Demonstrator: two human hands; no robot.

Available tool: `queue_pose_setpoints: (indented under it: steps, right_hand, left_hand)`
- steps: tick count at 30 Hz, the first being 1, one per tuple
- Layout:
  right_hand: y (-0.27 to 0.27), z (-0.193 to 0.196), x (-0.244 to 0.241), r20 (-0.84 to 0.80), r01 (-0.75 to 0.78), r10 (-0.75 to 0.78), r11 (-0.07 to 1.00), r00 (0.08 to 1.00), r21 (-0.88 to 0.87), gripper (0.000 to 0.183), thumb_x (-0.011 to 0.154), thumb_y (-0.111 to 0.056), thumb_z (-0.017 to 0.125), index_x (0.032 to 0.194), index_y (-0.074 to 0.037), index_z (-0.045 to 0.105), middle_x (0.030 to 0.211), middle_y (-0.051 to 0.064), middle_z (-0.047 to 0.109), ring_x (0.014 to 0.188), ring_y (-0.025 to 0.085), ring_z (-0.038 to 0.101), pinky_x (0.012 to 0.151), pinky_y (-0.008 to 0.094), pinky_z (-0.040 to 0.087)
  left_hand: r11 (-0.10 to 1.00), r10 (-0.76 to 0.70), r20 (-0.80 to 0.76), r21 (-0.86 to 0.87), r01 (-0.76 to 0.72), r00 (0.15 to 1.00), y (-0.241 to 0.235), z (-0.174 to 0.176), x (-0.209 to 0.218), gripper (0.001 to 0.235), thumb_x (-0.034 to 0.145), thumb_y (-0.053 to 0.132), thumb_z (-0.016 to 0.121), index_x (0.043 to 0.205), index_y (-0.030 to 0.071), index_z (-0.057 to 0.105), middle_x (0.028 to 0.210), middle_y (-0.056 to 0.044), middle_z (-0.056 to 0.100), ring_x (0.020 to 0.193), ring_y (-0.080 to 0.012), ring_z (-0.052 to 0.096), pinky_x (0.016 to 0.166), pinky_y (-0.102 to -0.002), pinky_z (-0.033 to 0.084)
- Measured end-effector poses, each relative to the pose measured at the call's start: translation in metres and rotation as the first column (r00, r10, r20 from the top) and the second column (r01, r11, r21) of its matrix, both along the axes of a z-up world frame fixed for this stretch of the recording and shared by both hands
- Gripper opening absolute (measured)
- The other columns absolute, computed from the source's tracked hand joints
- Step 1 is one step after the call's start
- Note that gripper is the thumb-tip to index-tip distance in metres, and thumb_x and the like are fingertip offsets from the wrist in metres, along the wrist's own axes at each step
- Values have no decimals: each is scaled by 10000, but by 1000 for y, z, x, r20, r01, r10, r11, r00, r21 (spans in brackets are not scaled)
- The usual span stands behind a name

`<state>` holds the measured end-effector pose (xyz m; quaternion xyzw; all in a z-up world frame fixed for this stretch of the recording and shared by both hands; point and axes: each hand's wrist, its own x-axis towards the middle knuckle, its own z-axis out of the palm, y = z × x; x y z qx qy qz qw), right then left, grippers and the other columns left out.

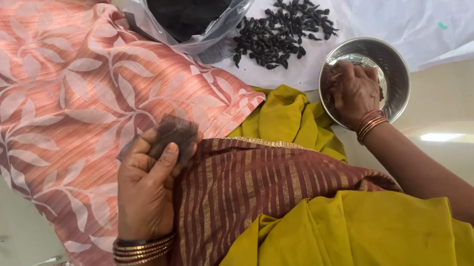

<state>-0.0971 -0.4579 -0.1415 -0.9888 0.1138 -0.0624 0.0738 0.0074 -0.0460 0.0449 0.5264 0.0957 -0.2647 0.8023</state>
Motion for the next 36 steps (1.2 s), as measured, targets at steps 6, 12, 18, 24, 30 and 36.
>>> queue_pose_setpoints:
  steps: [6, 12, 18, 24, 30, 36]
  right_hand:
    - [-7, 13, 10, -124, 359, -337, 891, 933, 278, 564, 884, -134, 818, 1322, -120, 463, 945, 9, 797, 910, 163, 722, 1075, 417, 315]
    - [-24, 10, 12, -126, 400, -399, 742, 908, 537, 587, 846, -172, 881, 1200, -46, 430, 931, 78, 770, 860, 139, 737, 841, 360, 577]
    - [75, 147, 66, -2, 72, -102, 690, 995, 721, 542, 857, -28, 839, 1193, -77, 416, 955, 97, 752, 912, 203, 753, 748, 273, 616]
    - [165, 188, 87, 207, -404, 356, 669, 911, 624, 583, 800, -42, 877, 1132, -87, 400, 901, 57, 726, 838, 148, 741, 712, 284, 527]
    - [198, 195, 89, 275, -597, 532, 740, 801, 310, 528, 856, -102, 863, 1192, -89, 456, 929, -57, 775, 922, 133, 713, 1035, 364, 351]
    - [199, 191, 88, 273, -657, 600, 716, 752, 236, 622, 871, -65, 831, 1376, -81, 468, 1032, -43, 784, 1013, 134, 724, 1040, 386, 343]
  left_hand:
    - [986, -55, -178, -163, 26, 983, -12, -2, 5, 472, 923, -65, 556, 1388, -42, 474, 1346, -215, 630, 1202, -274, 668, 1041, -372, 565]
    - [965, -160, -160, -235, 120, 974, -23, -26, -4, 440, 946, -74, 530, 1385, -78, 496, 1269, -203, 667, 1142, -268, 682, 1016, -347, 563]
    - [961, -173, -174, -247, 127, 969, -24, -32, -7, 397, 974, -79, 505, 1370, -96, 518, 1250, -214, 681, 1105, -252, 698, 992, -322, 580]
    - [947, -151, -185, -309, 88, 971, -23, -39, -9, 419, 965, -78, 492, 1383, -76, 514, 1258, -190, 680, 1122, -231, 698, 981, -308, 571]
    - [909, -177, -119, -402, 116, 977, -18, -66, -12, 418, 972, -72, 540, 1390, -66, 544, 1266, -126, 659, 1118, -185, 680, 981, -300, 573]
    - [928, -183, -174, -355, 112, 968, -15, -55, -7, 420, 965, -53, 541, 1384, -34, 558, 1288, -104, 663, 1110, -146, 683, 942, -265, 581]
